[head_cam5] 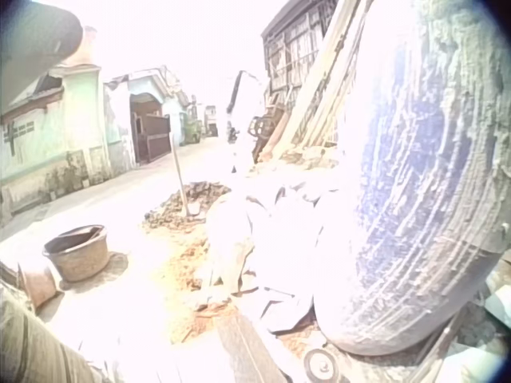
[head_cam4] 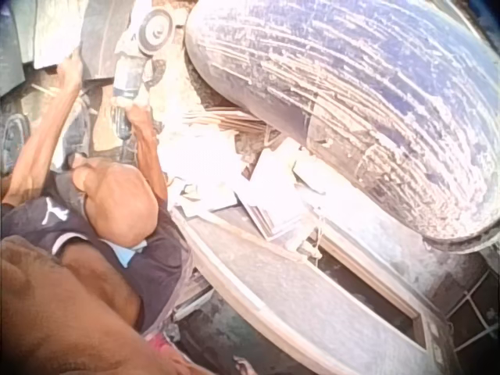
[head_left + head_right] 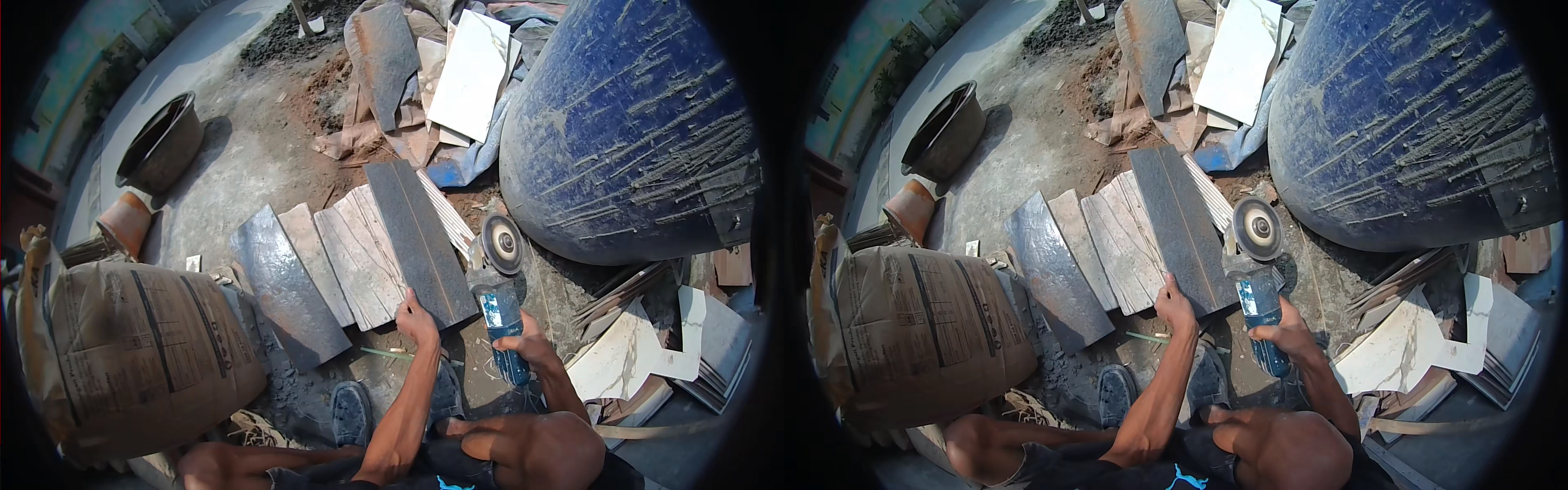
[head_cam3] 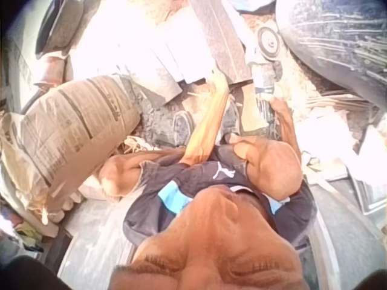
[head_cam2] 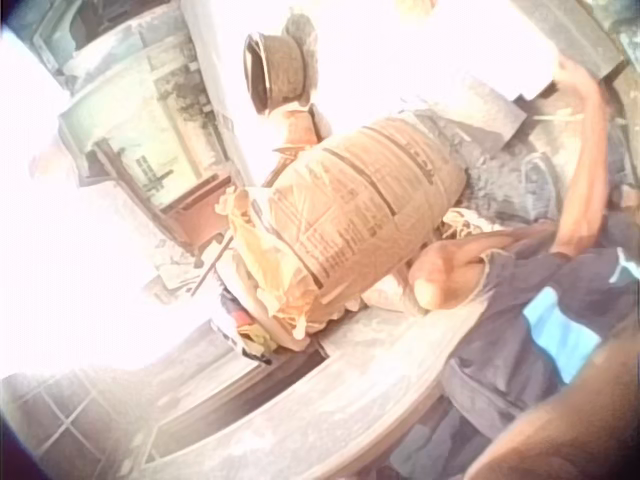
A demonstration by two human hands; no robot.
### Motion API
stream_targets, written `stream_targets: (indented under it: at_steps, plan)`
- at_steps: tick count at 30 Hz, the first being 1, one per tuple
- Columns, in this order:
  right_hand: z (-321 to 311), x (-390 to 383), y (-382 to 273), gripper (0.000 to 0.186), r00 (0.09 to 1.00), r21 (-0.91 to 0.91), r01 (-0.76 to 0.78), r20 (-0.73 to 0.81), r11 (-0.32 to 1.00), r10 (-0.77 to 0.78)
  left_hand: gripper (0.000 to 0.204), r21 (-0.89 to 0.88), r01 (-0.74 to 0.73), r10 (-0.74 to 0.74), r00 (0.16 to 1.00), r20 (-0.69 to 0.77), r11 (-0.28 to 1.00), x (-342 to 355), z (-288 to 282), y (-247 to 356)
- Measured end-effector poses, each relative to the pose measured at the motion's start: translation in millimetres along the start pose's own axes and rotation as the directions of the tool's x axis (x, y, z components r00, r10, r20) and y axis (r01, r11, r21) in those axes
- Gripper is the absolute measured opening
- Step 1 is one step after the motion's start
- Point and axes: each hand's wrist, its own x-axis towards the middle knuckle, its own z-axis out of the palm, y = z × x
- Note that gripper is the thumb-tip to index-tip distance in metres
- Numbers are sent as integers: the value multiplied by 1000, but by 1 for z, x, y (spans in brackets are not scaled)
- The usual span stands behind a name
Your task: Use an angle grinder to precisely cut stone tiles for a renovation project.
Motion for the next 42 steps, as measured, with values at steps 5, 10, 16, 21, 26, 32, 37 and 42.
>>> stream_targets:
  at_steps: [5,10,16,21,26,32,37,42]
  plan:
    - [11,15,-15,51,999,-56,39,-14,998,-40,47,-170,23,-27,999,-18,985,-18,-2,-18]
    - [21,34,-33,48,997,-91,73,22,993,-71,44,-97,152,-143,985,93,984,-22,-15,-44]
    - [28,52,-34,41,996,-40,68,60,997,-65,36,-199,23,37,956,290,980,-39,-27,-42]
    - [38,55,-41,41,993,-16,97,74,995,-96,39,-289,178,-89,951,296,940,-17,-14,-45]
    - [31,56,-37,45,996,-30,80,41,996,-79,39,-186,536,-433,807,402,824,-10,-12,-23]
    - [29,53,-38,48,994,-59,104,22,993,-103,34,-275,712,-402,623,670,646,-39,-39,-29]
    - [25,44,-41,47,992,-22,126,26,992,-126,35,-217,311,-126,791,599,925,-18,-24,-34]
    - [25,44,-41,47,994,-12,110,26,994,-109,36,-241,374,-163,779,605,896,-2,-24,-24]
